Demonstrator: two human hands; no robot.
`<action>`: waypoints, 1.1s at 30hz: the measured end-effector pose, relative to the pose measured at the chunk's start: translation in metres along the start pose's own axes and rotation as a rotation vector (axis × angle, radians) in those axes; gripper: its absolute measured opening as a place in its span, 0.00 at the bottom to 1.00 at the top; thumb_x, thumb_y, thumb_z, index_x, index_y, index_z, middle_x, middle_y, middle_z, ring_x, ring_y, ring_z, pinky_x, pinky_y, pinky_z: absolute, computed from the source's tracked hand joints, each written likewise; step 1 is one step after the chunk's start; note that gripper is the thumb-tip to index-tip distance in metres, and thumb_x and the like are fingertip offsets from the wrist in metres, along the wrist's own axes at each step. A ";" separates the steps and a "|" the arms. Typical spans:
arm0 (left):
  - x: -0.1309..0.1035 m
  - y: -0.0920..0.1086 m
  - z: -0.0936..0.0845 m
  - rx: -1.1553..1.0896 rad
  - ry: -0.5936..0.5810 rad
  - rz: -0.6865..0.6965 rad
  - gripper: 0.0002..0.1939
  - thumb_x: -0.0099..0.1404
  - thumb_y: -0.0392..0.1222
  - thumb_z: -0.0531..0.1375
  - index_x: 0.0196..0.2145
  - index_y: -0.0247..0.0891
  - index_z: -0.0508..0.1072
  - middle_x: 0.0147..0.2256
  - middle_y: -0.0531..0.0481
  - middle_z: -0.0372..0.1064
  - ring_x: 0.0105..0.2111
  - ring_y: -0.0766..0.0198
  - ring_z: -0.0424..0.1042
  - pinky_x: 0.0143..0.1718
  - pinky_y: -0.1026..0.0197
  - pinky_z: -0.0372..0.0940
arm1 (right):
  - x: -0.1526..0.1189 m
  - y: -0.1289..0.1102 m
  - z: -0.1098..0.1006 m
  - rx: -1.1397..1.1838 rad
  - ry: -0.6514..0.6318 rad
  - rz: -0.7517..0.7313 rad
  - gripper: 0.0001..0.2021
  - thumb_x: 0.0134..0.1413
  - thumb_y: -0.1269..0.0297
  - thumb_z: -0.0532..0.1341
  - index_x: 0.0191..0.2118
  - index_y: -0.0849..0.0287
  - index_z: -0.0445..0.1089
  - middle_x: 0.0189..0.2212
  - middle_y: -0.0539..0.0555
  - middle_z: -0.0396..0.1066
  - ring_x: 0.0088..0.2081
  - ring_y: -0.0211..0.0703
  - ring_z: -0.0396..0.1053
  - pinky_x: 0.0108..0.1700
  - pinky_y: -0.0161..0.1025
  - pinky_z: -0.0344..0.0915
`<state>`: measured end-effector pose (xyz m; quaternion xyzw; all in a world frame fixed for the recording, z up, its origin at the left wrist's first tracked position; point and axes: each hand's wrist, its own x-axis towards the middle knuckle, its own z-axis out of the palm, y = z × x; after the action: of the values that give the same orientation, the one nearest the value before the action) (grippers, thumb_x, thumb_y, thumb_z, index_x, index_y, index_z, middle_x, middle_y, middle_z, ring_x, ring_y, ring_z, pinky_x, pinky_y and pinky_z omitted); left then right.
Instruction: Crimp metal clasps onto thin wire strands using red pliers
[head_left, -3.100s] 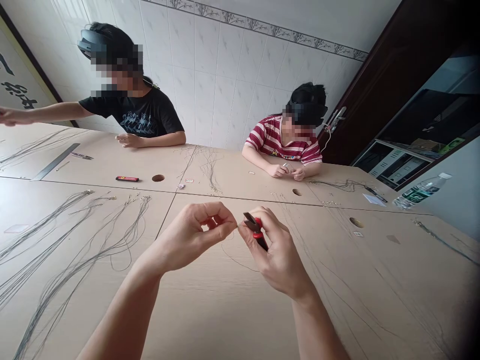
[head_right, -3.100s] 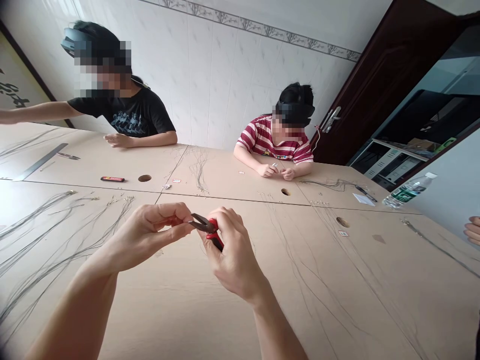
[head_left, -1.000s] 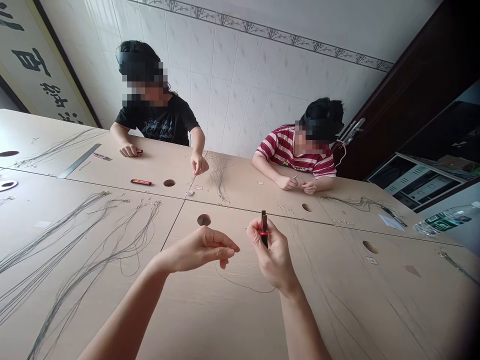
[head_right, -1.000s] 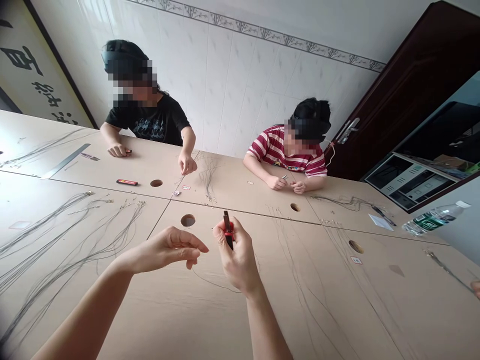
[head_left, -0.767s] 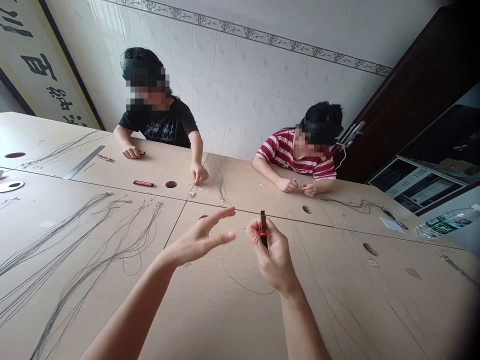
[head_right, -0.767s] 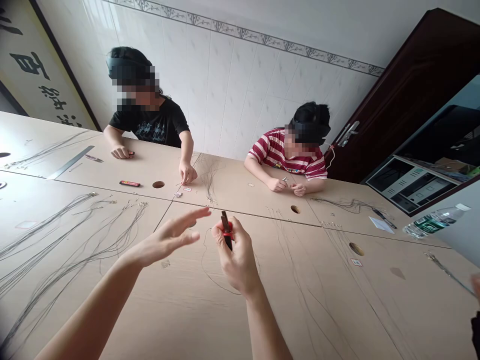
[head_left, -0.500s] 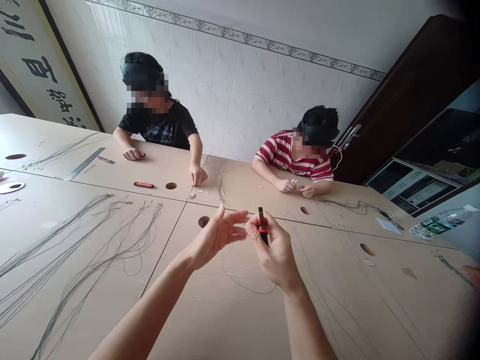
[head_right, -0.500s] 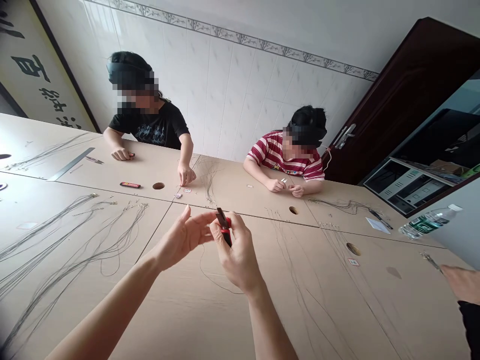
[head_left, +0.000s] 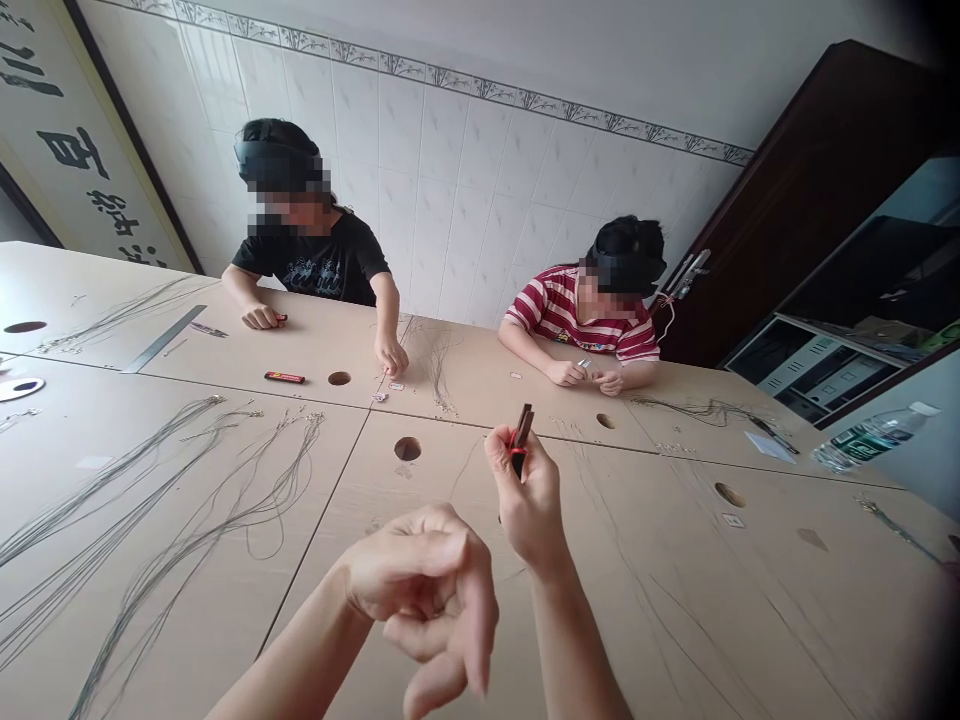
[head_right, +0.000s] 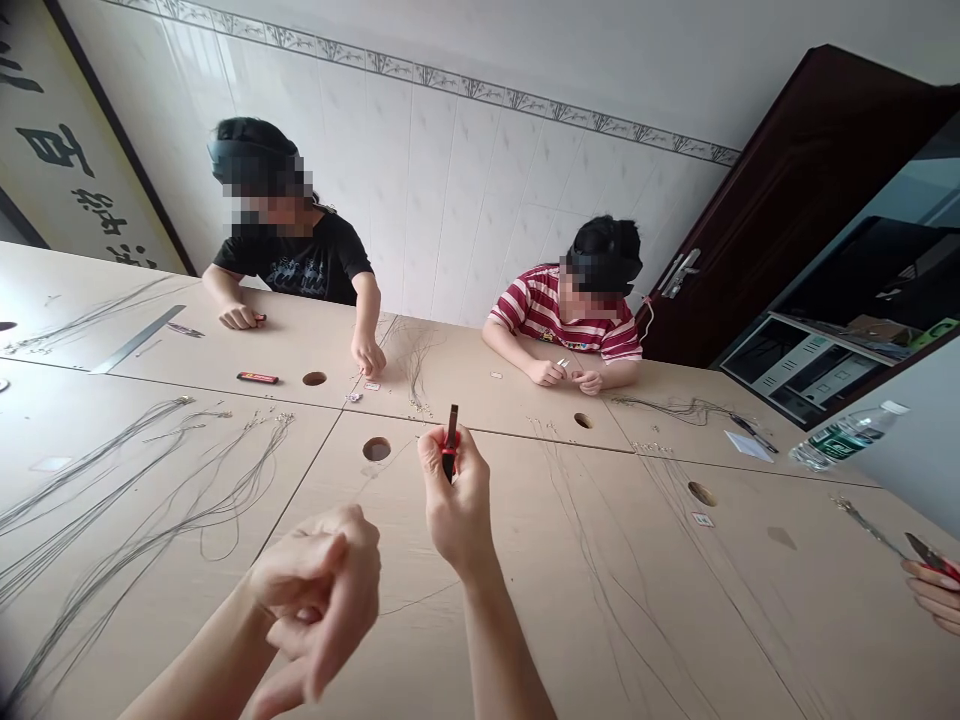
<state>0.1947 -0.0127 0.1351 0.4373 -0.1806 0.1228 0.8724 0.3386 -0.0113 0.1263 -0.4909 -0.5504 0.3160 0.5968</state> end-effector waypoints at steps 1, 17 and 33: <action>0.001 0.001 0.005 -0.004 -0.008 0.059 0.30 0.73 0.55 0.47 0.25 0.32 0.76 0.11 0.52 0.59 0.04 0.76 0.42 0.05 0.69 0.39 | -0.001 0.001 0.002 0.017 0.012 0.011 0.13 0.63 0.53 0.57 0.33 0.57 0.64 0.24 0.45 0.53 0.26 0.35 0.51 0.28 0.33 0.54; -0.027 0.046 0.027 -0.047 0.563 1.059 0.14 0.71 0.34 0.53 0.30 0.40 0.75 0.18 0.60 0.75 0.11 0.77 0.69 0.08 0.85 0.54 | -0.018 0.003 0.022 0.709 -0.004 0.137 0.11 0.62 0.56 0.61 0.33 0.55 0.65 0.43 0.53 0.69 0.35 0.37 0.61 0.43 0.41 0.63; -0.021 0.052 0.000 0.032 1.041 1.193 0.29 0.78 0.44 0.36 0.41 0.38 0.77 0.46 0.48 0.78 0.47 0.70 0.76 0.48 0.69 0.71 | -0.029 -0.008 -0.003 0.595 -0.427 0.117 0.10 0.64 0.57 0.59 0.32 0.55 0.66 0.35 0.53 0.72 0.37 0.42 0.65 0.42 0.42 0.61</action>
<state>0.1567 0.0167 0.1630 0.1655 0.0485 0.7612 0.6251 0.3346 -0.0411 0.1239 -0.2495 -0.5175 0.5910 0.5662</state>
